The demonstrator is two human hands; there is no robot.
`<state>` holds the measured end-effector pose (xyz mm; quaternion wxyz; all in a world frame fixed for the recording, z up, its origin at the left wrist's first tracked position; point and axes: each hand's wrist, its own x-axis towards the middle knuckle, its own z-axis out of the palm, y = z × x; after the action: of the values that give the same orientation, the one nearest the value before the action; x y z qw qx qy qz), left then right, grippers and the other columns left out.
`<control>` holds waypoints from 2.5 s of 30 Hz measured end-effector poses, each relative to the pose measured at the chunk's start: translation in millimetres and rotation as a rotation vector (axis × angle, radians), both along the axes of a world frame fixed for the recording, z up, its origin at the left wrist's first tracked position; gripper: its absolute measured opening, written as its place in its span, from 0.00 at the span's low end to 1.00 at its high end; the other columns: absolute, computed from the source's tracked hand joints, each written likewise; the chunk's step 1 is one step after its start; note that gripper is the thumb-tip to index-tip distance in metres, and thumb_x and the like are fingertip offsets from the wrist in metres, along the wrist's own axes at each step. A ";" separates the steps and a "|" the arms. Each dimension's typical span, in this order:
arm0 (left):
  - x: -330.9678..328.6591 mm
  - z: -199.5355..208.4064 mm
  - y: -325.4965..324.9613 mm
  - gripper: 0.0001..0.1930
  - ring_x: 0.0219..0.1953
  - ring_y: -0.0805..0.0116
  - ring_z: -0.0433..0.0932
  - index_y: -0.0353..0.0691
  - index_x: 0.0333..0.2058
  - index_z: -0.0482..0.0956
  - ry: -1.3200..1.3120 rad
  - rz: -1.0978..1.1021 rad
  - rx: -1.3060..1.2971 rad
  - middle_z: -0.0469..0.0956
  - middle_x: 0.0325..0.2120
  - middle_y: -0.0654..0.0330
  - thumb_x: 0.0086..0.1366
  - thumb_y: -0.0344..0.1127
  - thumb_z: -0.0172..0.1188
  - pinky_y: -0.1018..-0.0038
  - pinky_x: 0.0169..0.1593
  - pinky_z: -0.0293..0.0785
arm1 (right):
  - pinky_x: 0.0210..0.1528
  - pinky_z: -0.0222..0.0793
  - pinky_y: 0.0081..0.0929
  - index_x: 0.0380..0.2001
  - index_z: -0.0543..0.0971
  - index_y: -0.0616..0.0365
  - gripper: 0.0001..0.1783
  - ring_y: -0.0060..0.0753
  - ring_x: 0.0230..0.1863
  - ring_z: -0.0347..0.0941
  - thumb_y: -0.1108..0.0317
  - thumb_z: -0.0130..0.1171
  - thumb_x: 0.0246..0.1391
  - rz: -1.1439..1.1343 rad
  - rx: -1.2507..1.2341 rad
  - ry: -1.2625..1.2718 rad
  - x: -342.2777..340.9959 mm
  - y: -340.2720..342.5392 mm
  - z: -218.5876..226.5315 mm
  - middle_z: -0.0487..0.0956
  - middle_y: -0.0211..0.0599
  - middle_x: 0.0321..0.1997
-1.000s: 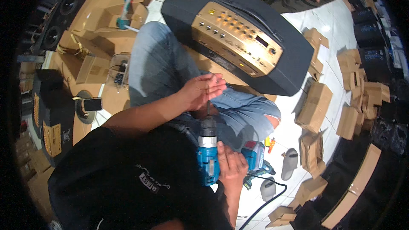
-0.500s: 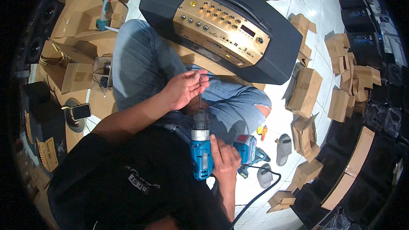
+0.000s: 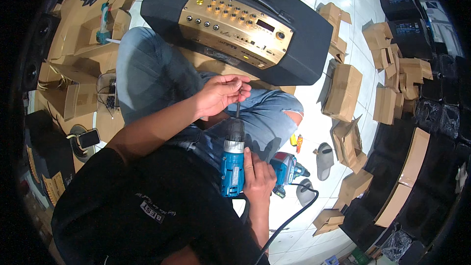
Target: The person uses a corded drill to drive screws into the back panel of a large black speaker. They repeatedly pick up screws, position them, and fasten them while sitting on the floor. The person also briefly flips the speaker to access the interior wiring.
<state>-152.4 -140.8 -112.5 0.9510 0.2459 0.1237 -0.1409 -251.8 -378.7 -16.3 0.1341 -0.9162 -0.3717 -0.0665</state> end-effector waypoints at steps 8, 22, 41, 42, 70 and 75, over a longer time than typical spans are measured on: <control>72.0 -7.1 -29.0 0.14 0.47 0.61 0.80 0.32 0.46 0.76 0.046 -0.179 0.094 0.80 0.43 0.52 0.70 0.39 0.55 0.66 0.53 0.77 | 0.36 0.67 0.29 0.64 0.68 0.59 0.33 0.38 0.35 0.76 0.71 0.51 0.51 -0.129 -0.229 -0.089 34.1 -13.1 -33.0 0.79 0.42 0.49; 107.0 -31.3 -21.9 0.14 0.40 0.63 0.81 0.33 0.43 0.78 -0.019 -0.221 0.243 0.81 0.37 0.54 0.69 0.39 0.56 0.69 0.47 0.77 | 0.35 0.65 0.31 0.65 0.68 0.59 0.34 0.38 0.34 0.74 0.71 0.51 0.51 -0.203 -0.156 -0.085 53.9 -2.1 -62.6 0.79 0.41 0.46; 108.9 -29.1 -28.3 0.12 0.39 0.65 0.81 0.34 0.41 0.79 0.010 -0.170 0.237 0.80 0.36 0.55 0.67 0.38 0.57 0.72 0.45 0.76 | 0.32 0.65 0.31 0.63 0.69 0.62 0.35 0.38 0.31 0.74 0.70 0.55 0.48 -0.193 -0.097 -0.098 58.8 -0.4 -60.7 0.80 0.43 0.43; 109.2 -29.6 -28.3 0.13 0.39 0.65 0.81 0.34 0.41 0.79 0.004 -0.166 0.240 0.80 0.35 0.56 0.67 0.38 0.57 0.72 0.45 0.76 | 0.31 0.65 0.30 0.63 0.69 0.62 0.35 0.38 0.31 0.74 0.70 0.55 0.48 -0.190 -0.097 -0.098 59.2 -0.6 -60.6 0.80 0.43 0.43; 109.1 -30.9 -28.6 0.12 0.38 0.68 0.80 0.34 0.41 0.79 -0.032 -0.174 0.226 0.80 0.35 0.58 0.70 0.38 0.56 0.73 0.45 0.77 | 0.30 0.68 0.30 0.63 0.69 0.60 0.35 0.37 0.30 0.74 0.71 0.54 0.48 -0.205 -0.089 -0.051 61.6 1.8 -65.5 0.79 0.41 0.42; 109.1 -29.9 -28.1 0.12 0.38 0.69 0.79 0.34 0.41 0.79 -0.024 -0.183 0.237 0.80 0.35 0.59 0.71 0.38 0.55 0.74 0.45 0.76 | 0.29 0.68 0.31 0.63 0.69 0.61 0.35 0.37 0.30 0.75 0.71 0.54 0.48 -0.211 -0.087 -0.049 62.9 3.4 -63.2 0.79 0.41 0.40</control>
<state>-43.2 -168.8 -142.3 0.8998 0.3685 0.1051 -0.2085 -188.9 -375.3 -79.6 0.0772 -0.9533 -0.2790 -0.0863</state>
